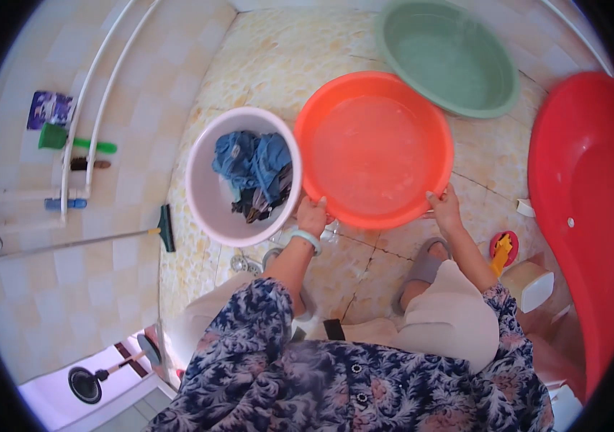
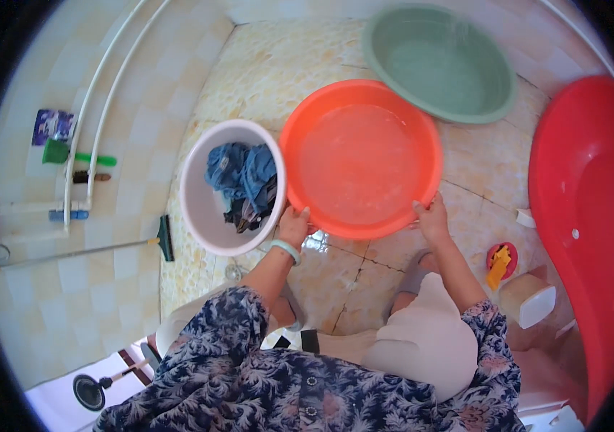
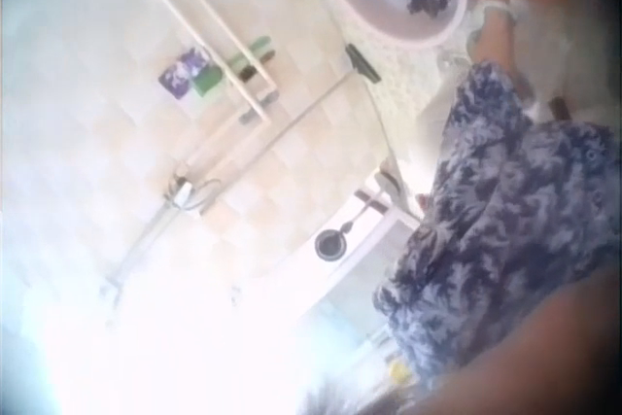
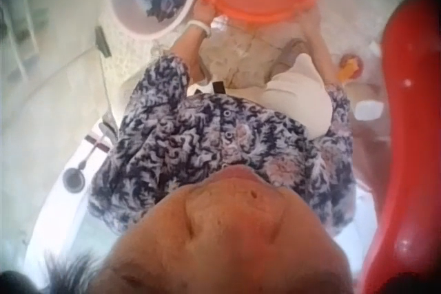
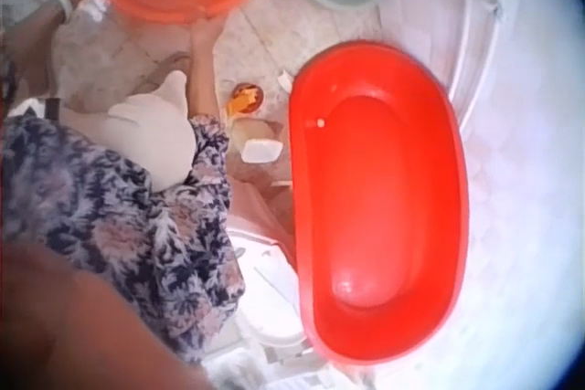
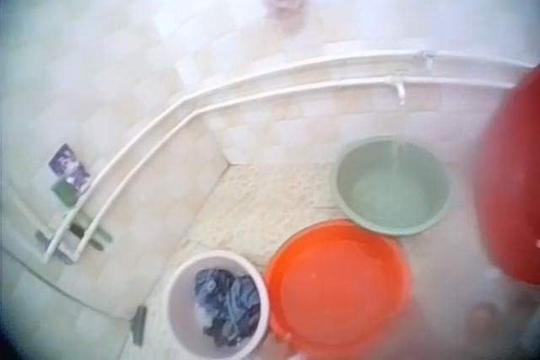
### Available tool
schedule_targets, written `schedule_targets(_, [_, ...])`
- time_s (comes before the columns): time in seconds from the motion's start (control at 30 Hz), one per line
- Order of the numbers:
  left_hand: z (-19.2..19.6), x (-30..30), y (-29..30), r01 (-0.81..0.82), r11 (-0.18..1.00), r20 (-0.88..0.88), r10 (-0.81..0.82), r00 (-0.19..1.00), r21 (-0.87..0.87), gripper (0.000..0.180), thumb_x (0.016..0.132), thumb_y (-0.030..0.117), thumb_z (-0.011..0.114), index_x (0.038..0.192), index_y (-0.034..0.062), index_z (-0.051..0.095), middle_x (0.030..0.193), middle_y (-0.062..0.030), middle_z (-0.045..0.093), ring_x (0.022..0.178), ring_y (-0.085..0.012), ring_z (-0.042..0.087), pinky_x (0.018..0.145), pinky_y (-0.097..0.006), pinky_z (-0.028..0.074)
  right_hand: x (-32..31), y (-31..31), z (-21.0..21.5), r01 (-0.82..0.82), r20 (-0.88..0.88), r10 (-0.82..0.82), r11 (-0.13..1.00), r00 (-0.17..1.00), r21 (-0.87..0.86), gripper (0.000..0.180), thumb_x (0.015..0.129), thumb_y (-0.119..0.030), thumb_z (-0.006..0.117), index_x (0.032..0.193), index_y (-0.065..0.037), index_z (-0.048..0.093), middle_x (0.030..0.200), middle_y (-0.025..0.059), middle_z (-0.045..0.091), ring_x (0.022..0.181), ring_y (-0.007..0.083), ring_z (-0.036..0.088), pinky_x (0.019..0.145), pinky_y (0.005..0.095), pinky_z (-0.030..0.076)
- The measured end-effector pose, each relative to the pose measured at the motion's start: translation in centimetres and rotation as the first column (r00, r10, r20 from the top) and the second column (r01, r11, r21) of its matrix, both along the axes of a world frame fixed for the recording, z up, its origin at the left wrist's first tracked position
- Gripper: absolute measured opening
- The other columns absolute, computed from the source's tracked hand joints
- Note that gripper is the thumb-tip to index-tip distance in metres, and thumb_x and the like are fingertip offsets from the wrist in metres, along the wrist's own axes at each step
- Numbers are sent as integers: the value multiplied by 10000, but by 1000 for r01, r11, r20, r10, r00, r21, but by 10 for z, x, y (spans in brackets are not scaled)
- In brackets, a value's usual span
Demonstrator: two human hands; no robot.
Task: The person washes clothes by hand in a basin, adding laundry powder from a container and scrubbing the garments in soapy water.
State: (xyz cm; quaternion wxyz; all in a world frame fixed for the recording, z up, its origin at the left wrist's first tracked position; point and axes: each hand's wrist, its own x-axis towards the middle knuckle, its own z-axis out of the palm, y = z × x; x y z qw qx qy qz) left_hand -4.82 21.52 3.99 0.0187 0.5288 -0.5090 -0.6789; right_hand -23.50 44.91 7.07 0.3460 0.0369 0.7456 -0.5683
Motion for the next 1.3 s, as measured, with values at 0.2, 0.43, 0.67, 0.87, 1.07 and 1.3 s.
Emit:
schedule_targets(0.2, [14, 49, -10, -648, 554, -31, 772, 635, 522, 750, 772, 542, 573, 1225, -10, 346, 1139, -151, 497, 1072, -306, 482, 918, -457, 379, 22, 1, 0, 123, 373, -63, 982, 926, -141, 431, 861, -311, 543, 1186, -80, 381, 998, 115, 572, 720, 191, 609, 574, 307, 534])
schedule_targets(0.43, [-17, 102, -41, -813, 367, -96, 926, 365, 453, 486, 837, 345, 582, 1105, -27, 421, 986, -189, 556, 873, -315, 586, 733, -450, 523, 34, 3, 0, 149, 467, -46, 971, 883, -185, 442, 862, -356, 540, 1172, -79, 389, 1012, 119, 572, 701, 197, 611, 597, 302, 526])
schedule_targets(0.67, [-13, 125, -49, -917, 375, -79, 927, 367, 135, 390, 786, 30, 551, 1130, -51, 387, 975, -189, 534, 808, -312, 595, 622, -425, 557, 29, -7, 17, 112, 231, -91, 990, 969, -81, 323, 906, -217, 464, 1159, -34, 378, 999, 125, 577, 716, 194, 616, 579, 286, 534])
schedule_targets(0.87, [-29, 194, -49, -865, 445, -99, 874, 476, -232, 409, 728, -7, 553, 1100, -97, 409, 1002, -200, 531, 838, -298, 592, 678, -396, 538, 37, -27, 25, 2, 275, 32, 992, 961, -124, 303, 911, -143, 420, 1181, -17, 372, 1044, 135, 563, 759, 204, 615, 615, 308, 535])
schedule_targets(1.07, [-27, 190, -48, -833, 528, -46, 840, 541, -164, 480, 743, 4, 564, 1164, -23, 334, 1098, -198, 492, 912, -309, 569, 720, -401, 519, 23, -42, 1, -6, 273, 60, 981, 960, -196, 304, 900, -121, 423, 1183, -17, 383, 1069, 143, 554, 819, 234, 613, 660, 338, 537])
schedule_targets(1.3, [-31, 197, -45, -850, 499, -50, 857, 513, -165, 482, 754, -15, 543, 1185, -18, 326, 1118, -200, 480, 934, -316, 562, 739, -430, 527, -10, -89, -6, 18, 234, 36, 974, 972, -225, 313, 875, -101, 451, 1167, -5, 394, 1085, 154, 543, 853, 259, 606, 611, 364, 554])
